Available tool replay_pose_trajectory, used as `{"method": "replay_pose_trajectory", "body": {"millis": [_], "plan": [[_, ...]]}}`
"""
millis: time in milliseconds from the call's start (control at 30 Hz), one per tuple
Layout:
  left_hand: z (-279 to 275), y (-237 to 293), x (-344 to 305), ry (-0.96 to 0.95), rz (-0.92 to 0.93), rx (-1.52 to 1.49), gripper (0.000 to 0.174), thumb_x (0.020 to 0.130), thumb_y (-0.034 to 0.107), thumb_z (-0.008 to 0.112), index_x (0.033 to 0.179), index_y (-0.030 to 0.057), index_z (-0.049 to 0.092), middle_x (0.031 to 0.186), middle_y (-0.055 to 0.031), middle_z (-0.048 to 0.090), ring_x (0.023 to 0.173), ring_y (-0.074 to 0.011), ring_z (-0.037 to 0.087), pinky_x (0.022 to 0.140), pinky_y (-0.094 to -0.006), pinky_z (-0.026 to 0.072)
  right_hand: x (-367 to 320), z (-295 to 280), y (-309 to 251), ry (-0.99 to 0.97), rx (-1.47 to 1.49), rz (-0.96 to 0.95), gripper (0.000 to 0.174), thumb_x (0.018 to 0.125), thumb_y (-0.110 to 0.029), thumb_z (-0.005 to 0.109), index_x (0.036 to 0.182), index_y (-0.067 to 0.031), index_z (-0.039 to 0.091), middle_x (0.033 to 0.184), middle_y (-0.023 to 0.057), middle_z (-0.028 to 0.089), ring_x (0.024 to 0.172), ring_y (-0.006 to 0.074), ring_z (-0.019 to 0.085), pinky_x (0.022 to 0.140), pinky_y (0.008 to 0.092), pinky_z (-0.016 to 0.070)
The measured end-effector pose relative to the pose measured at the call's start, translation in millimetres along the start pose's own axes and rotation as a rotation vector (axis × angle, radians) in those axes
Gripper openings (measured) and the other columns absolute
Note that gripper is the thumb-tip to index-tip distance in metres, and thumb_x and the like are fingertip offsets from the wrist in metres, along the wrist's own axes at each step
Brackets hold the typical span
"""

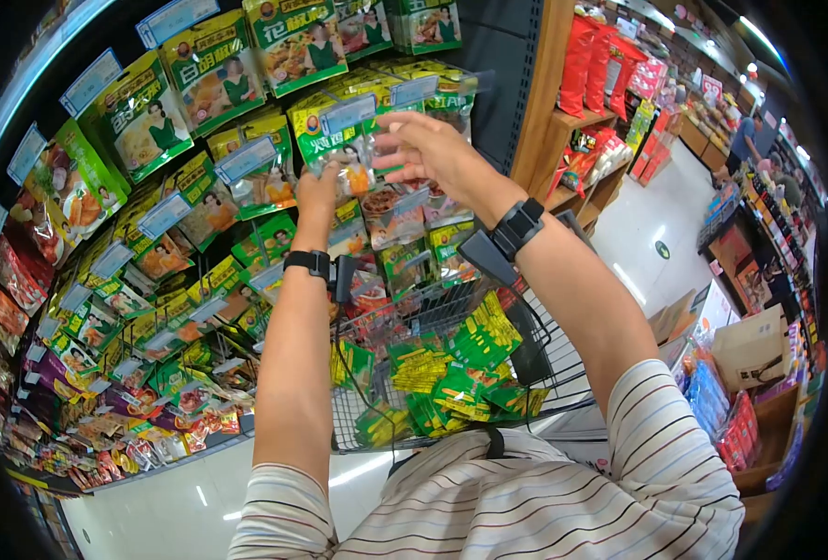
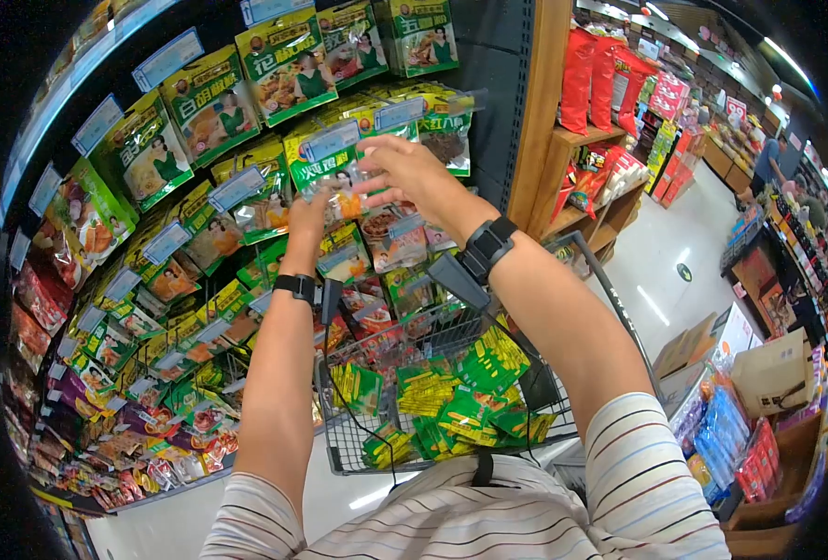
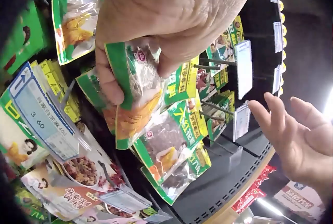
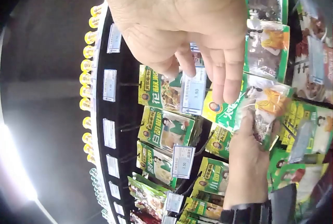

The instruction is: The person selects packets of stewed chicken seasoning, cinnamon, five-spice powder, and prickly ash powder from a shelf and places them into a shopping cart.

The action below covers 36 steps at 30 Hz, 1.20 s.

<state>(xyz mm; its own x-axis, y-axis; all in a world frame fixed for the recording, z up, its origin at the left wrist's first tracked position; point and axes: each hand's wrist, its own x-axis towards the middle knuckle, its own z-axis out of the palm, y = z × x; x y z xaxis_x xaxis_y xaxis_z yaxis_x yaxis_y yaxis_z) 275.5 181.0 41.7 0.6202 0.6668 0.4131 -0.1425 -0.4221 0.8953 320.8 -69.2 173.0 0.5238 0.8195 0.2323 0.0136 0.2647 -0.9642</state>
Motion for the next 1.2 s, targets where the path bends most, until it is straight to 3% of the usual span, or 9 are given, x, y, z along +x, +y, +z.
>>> {"method": "replay_pose_trajectory", "body": {"millis": [167,400,433,533,700,800,1033,1100,1200], "plan": [[-5,25,-5,0.123,-0.052,0.242,0.053,0.088,0.040,0.066,0.110,-0.0075,0.061,0.104,-0.0258,0.068,0.099,-0.0378,0.066,0.087,-0.0411,0.0485,-42,-11,24,0.020,0.053,0.090,0.047,0.099,-0.028,0.054,0.137,-0.0008,0.045,0.129,0.0232,0.052,0.103,0.0304,0.066,0.081,0.0391,0.0571],[-13,-30,31,0.134,-0.043,0.597,0.085,0.082,0.065,0.060,0.123,-0.0087,0.056,0.117,-0.0330,0.062,0.114,-0.0435,0.060,0.097,-0.0444,0.0455,-113,-25,56,0.083,0.181,0.158,0.045,0.098,-0.026,0.056,0.133,0.0006,0.047,0.121,0.0208,0.059,0.100,0.0315,0.068,0.081,0.0410,0.0578],[-20,16,2,-0.016,-0.038,0.518,0.087,0.080,0.069,0.060,0.117,-0.0099,0.060,0.115,-0.0343,0.062,0.114,-0.0443,0.059,0.097,-0.0453,0.0452,-123,-30,61,0.092,0.190,0.162,0.045,0.098,-0.025,0.057,0.133,0.0011,0.047,0.120,0.0210,0.060,0.100,0.0317,0.068,0.081,0.0409,0.0578],[-39,-19,19,-0.069,0.083,0.811,0.077,0.081,0.062,0.063,0.110,-0.0089,0.065,0.108,-0.0311,0.066,0.108,-0.0440,0.062,0.092,-0.0438,0.0473,-156,-42,76,0.125,0.193,0.157,0.045,0.097,-0.024,0.056,0.131,0.0042,0.046,0.121,0.0231,0.059,0.102,0.0335,0.067,0.084,0.0407,0.0573],[-58,9,-37,-0.070,0.211,0.407,0.055,0.087,0.045,0.065,0.114,-0.0038,0.066,0.110,-0.0205,0.068,0.104,-0.0313,0.063,0.091,-0.0416,0.0473,-200,-58,98,0.160,0.197,0.187,0.043,0.098,-0.025,0.053,0.129,0.0044,0.049,0.119,0.0213,0.061,0.104,0.0315,0.066,0.086,0.0385,0.0556],[-49,41,-106,0.047,0.069,0.230,0.050,0.090,0.040,0.065,0.120,-0.0005,0.064,0.114,-0.0141,0.066,0.107,-0.0242,0.060,0.094,-0.0365,0.0453,-217,-65,107,0.215,0.207,0.242,0.041,0.098,-0.025,0.052,0.128,0.0036,0.051,0.116,0.0193,0.062,0.102,0.0300,0.067,0.085,0.0375,0.0559],[-47,36,-239,-0.396,-0.302,0.092,0.036,0.094,0.038,0.061,0.110,0.0062,0.064,0.107,-0.0016,0.065,0.100,-0.0123,0.057,0.090,-0.0283,0.0420,-250,-68,119,0.363,0.220,0.338,0.035,0.098,-0.022,0.052,0.123,0.0021,0.056,0.112,0.0171,0.066,0.096,0.0278,0.069,0.082,0.0361,0.0566],[-50,26,-275,-0.465,-0.419,0.065,0.036,0.095,0.038,0.060,0.111,0.0054,0.064,0.104,-0.0012,0.066,0.092,-0.0111,0.055,0.086,-0.0270,0.0416,-259,-67,121,0.395,0.232,0.366,0.033,0.098,-0.021,0.052,0.122,0.0016,0.056,0.111,0.0166,0.066,0.096,0.0271,0.069,0.081,0.0356,0.0564],[-69,14,-316,-0.634,-0.600,0.091,0.039,0.095,0.037,0.060,0.114,0.0033,0.063,0.105,-0.0046,0.066,0.098,-0.0134,0.058,0.088,-0.0290,0.0437,-270,-74,130,0.425,0.268,0.408,0.030,0.098,-0.020,0.052,0.119,0.0009,0.057,0.110,0.0157,0.067,0.095,0.0262,0.069,0.080,0.0352,0.0561]]}}
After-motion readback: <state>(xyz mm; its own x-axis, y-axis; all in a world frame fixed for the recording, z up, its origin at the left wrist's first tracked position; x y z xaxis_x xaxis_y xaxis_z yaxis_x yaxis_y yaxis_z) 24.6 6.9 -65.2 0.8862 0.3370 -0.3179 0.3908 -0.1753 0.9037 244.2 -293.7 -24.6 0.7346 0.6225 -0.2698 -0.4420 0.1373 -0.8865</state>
